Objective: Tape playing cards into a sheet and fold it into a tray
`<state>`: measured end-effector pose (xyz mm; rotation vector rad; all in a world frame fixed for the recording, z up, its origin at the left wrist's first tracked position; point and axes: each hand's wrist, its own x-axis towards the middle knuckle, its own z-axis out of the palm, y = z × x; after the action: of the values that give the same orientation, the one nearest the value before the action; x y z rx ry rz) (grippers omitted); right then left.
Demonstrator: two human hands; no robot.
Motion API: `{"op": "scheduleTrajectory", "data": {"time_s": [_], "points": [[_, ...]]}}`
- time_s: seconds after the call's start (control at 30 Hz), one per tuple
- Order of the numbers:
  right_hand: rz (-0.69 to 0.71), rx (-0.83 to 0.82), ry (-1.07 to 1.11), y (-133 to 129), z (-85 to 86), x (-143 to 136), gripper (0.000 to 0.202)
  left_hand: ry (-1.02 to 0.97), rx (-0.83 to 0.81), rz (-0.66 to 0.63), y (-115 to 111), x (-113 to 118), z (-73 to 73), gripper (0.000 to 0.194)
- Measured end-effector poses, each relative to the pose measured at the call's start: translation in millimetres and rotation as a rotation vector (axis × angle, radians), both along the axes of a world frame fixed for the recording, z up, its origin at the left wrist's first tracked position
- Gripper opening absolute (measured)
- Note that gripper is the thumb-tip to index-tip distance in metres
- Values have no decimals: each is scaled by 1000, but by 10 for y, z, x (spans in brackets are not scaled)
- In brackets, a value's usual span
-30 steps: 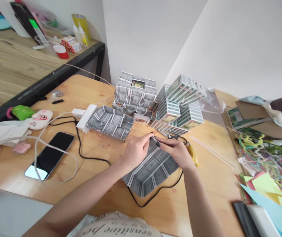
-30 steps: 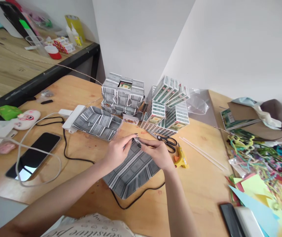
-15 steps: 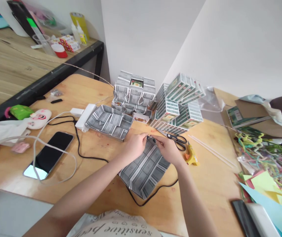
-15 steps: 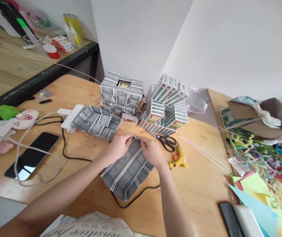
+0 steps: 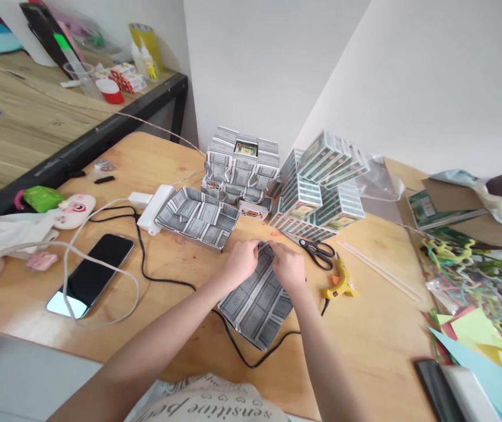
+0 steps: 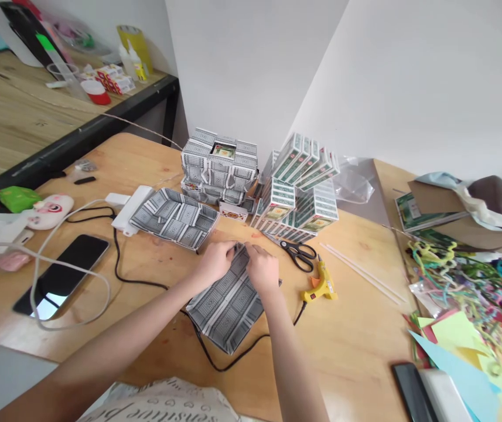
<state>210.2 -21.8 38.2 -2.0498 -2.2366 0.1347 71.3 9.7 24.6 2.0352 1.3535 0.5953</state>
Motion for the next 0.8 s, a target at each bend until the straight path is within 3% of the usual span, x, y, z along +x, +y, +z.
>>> {"op": "scheduleTrajectory", "data": {"time_s": [0.53,0.8], "points": [[-22,157,-41,-46,-127,-32,44,127,17,-73,-101,19,64,33],[50,221,55,-72,-154,-14,32,71,44,-41,-37,-32,4,28]]}}
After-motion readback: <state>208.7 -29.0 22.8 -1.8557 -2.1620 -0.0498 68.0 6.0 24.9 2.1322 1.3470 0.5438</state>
